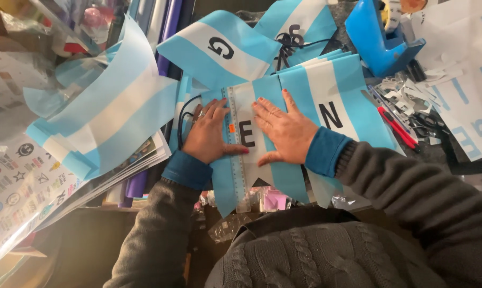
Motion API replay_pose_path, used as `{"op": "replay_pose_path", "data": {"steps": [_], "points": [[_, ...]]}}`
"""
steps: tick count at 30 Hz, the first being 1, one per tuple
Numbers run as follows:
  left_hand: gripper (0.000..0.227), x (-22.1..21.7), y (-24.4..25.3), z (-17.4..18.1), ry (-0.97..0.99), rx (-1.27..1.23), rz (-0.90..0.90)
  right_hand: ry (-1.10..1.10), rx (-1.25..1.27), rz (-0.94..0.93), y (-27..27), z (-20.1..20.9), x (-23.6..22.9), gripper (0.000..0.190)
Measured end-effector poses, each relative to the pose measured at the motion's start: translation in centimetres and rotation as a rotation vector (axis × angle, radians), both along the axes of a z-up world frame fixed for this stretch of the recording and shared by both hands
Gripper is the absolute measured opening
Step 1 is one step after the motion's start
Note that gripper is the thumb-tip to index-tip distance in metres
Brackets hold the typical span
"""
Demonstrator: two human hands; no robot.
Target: The recorder is assembling a banner by applying adhesive letters to flags and threading them onto a string.
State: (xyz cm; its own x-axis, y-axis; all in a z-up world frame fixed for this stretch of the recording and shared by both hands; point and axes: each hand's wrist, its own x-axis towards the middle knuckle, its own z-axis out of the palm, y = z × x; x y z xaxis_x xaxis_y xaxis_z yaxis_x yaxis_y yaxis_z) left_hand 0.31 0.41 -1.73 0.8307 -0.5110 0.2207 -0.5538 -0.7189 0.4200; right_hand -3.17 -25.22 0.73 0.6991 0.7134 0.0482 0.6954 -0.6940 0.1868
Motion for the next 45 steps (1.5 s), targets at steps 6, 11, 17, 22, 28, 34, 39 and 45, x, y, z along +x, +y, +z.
{"op": "replay_pose_path", "data": {"steps": [6,11,17,22,28,34,39,45], "points": [[0.112,-0.2,-0.1,0.4,-0.004,-0.002,0.006,0.113,0.138,-0.007,-0.1,0.7,-0.3,0.100],[0.082,-0.6,0.9,0.9,-0.116,-0.116,-0.004,0.083,0.272,0.073,-0.5,1.1,-3.3,0.102],[0.040,-3.7,1.6,2.3,-0.094,-0.148,0.065,0.167,0.223,0.300,3.0,2.2,-6.8,0.101],[0.038,-5.4,1.6,1.7,-0.049,-0.135,0.129,0.006,0.165,0.357,2.4,0.5,-7.4,0.066],[0.037,-6.2,1.0,2.1,-0.038,-0.161,0.155,-0.077,0.348,0.461,-0.3,2.5,-7.7,0.047],[0.031,-6.0,1.1,4.1,-0.229,-0.060,0.316,-0.080,0.710,0.635,-9.0,10.2,-7.7,0.028],[0.039,-3.7,1.5,4.0,-0.416,0.227,0.458,-0.520,0.616,0.173,-22.7,11.5,-6.2,0.032],[0.035,-1.1,0.2,3.1,-0.147,0.501,0.597,-0.420,0.480,-0.201,-30.5,8.8,-5.5,0.023]]}}
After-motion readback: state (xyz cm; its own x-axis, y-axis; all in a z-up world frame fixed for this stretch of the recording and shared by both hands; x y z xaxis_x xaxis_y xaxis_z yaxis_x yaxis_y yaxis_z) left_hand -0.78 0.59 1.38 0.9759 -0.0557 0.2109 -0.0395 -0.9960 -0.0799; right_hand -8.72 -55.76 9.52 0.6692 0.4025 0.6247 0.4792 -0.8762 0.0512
